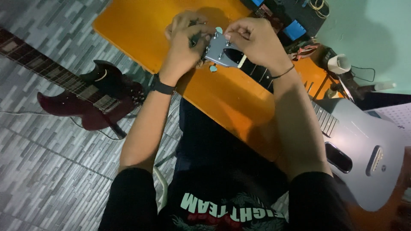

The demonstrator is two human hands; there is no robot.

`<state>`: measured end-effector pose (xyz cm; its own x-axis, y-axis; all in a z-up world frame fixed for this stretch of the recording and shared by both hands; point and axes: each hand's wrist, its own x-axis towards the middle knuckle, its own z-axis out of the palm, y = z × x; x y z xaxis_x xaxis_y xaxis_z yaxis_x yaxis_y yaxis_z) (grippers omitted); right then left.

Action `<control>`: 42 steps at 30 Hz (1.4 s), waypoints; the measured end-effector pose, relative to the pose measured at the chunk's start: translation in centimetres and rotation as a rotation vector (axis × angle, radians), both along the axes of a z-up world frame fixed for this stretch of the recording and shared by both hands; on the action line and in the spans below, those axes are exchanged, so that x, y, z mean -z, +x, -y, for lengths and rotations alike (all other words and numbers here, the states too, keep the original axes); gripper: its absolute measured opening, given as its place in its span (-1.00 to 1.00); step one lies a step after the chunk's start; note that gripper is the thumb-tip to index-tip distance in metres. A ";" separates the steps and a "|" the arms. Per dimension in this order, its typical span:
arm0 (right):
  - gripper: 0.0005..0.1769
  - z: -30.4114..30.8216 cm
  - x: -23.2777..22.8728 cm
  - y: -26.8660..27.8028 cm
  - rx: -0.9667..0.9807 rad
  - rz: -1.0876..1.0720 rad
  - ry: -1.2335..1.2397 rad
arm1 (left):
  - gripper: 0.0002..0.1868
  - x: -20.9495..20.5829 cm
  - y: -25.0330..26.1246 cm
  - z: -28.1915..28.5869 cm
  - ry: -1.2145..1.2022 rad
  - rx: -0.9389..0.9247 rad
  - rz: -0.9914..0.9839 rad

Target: The person strings a silver electric guitar by hand, threading strings through the bridge and winding them onto the tuning pegs. They use a red string winder to tighten the strings and a string cutter to trim the excess length.

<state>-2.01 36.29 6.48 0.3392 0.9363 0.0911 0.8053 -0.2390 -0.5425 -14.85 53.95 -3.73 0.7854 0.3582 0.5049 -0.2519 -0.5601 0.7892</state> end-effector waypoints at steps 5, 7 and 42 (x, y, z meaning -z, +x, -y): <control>-0.87 0.0 1.1 0.6 -0.050 0.053 0.063 | -0.82 0.8 0.3 -0.1 0.037 -0.016 -0.002; -0.87 0.0 1.4 0.7 -0.067 0.067 0.068 | -0.80 0.9 0.2 -0.1 0.048 -0.007 0.003; -0.86 -1.4 1.5 -0.5 0.023 0.109 0.158 | -0.91 0.8 0.5 0.0 0.023 -0.072 0.024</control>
